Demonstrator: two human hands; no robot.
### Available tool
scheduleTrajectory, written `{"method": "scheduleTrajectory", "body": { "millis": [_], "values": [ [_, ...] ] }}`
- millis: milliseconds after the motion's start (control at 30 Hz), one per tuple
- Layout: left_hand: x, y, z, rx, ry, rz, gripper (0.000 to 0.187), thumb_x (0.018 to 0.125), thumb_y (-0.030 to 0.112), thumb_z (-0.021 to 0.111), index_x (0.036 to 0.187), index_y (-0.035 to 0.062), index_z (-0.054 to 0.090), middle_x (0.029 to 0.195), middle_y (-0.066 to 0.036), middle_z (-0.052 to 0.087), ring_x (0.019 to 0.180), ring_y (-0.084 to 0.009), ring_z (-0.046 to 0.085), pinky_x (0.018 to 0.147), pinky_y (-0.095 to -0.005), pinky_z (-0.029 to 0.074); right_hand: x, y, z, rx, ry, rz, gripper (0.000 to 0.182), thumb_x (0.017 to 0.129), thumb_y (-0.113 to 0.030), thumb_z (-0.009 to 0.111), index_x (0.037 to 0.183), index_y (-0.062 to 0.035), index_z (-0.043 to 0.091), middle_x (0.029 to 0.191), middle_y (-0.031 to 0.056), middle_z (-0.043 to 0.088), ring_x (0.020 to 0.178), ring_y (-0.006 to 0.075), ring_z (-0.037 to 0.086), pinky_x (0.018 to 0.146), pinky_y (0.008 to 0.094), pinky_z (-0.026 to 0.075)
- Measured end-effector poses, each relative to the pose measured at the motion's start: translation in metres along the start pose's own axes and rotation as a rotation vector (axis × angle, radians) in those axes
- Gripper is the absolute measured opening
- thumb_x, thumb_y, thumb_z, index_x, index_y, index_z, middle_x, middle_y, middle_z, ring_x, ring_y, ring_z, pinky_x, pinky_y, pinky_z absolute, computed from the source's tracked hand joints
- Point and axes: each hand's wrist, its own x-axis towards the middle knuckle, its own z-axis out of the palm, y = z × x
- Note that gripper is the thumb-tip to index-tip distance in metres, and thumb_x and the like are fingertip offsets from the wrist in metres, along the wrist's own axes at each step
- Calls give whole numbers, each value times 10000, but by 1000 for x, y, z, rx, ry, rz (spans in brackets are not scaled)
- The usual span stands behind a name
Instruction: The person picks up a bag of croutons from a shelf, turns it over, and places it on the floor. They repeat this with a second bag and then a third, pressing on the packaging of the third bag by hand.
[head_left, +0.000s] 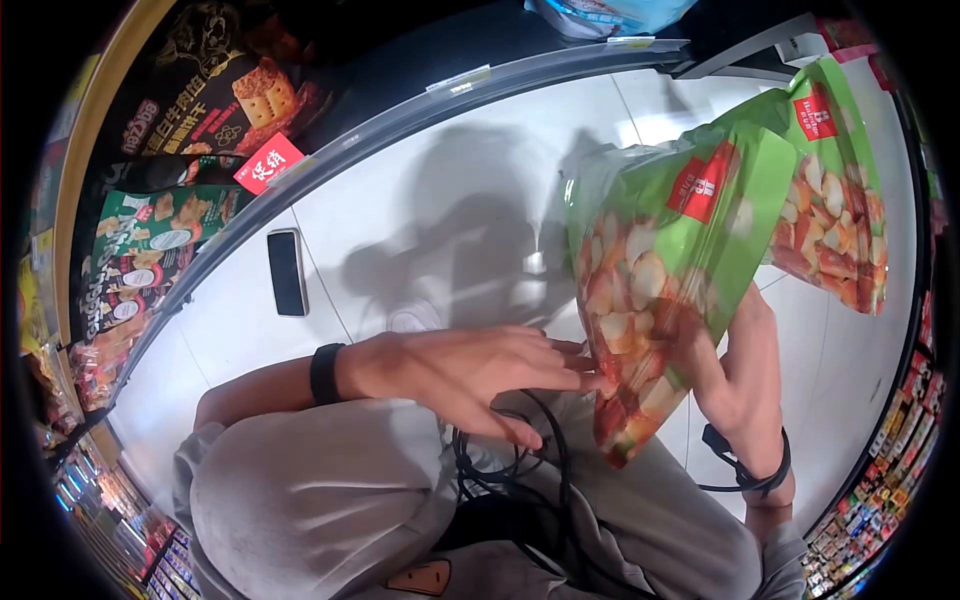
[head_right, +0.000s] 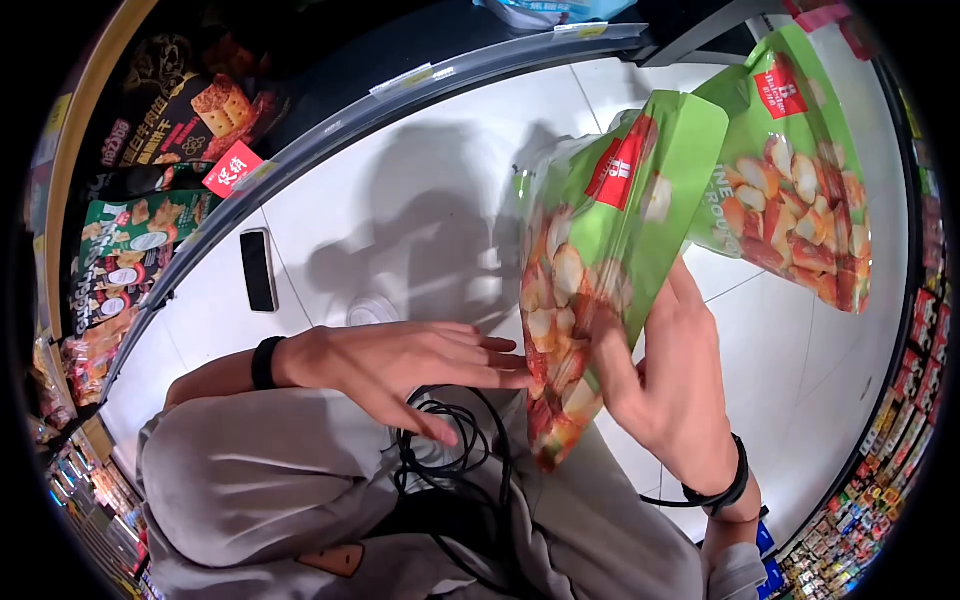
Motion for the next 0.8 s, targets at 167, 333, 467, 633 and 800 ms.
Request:
{"method": "scheduleTrajectory", "body": {
  "millis": [167, 333, 467, 633, 800],
  "values": [
    [-9, -16, 11, -2, 178, 19, 673, 884, 285, 691, 1442, 28, 416, 1252, -204, 574, 1172, -372, 535, 1045, -447, 401, 4, 5, -9, -241, 130, 131, 262, 972, -182, 551, 864, 47, 617, 683, 153, 610, 586, 277, 598, 550, 363, 442],
    [-16, -31, 18, 42, 244, -184, 490, 905, 246, 668, 1339, 69, 530, 1274, -166, 600, 1124, -338, 596, 977, -414, 477, 3, 30, -27, 179, 407, 236, 284, 1019, -236, 518, 881, -3, 602, 662, 9, 575, 550, 68, 533, 498, 231, 397],
    [-17, -68, 30, -15, 411, -289, 432, 922, 227, 628, 1285, 10, 535, 1192, -174, 640, 1069, -294, 634, 927, -388, 500, -8, 42, -32, 212, 438, 107, 243, 1022, -205, 516, 855, -38, 575, 742, -20, 545, 634, 39, 464, 550, 205, 382],
    [-7, -106, 22, -152, 523, -530, 544, 907, 284, 652, 1339, -2, 485, 1180, -201, 639, 1120, -280, 617, 933, -364, 503, -27, 56, -54, 409, 577, 75, 287, 1024, -200, 501, 1105, 58, 599, 980, 50, 607, 895, 105, 549, 831, 251, 429],
    [-1, -107, 11, -307, 658, -396, 708, 882, 300, 719, 1427, 8, 373, 1347, -159, 539, 1205, -285, 561, 1016, -375, 450, -33, 42, -56, 80, 891, 74, 435, 1053, -307, 428, 1276, 53, 528, 1191, 100, 592, 1104, 163, 546, 964, 337, 430]
  ]
}}
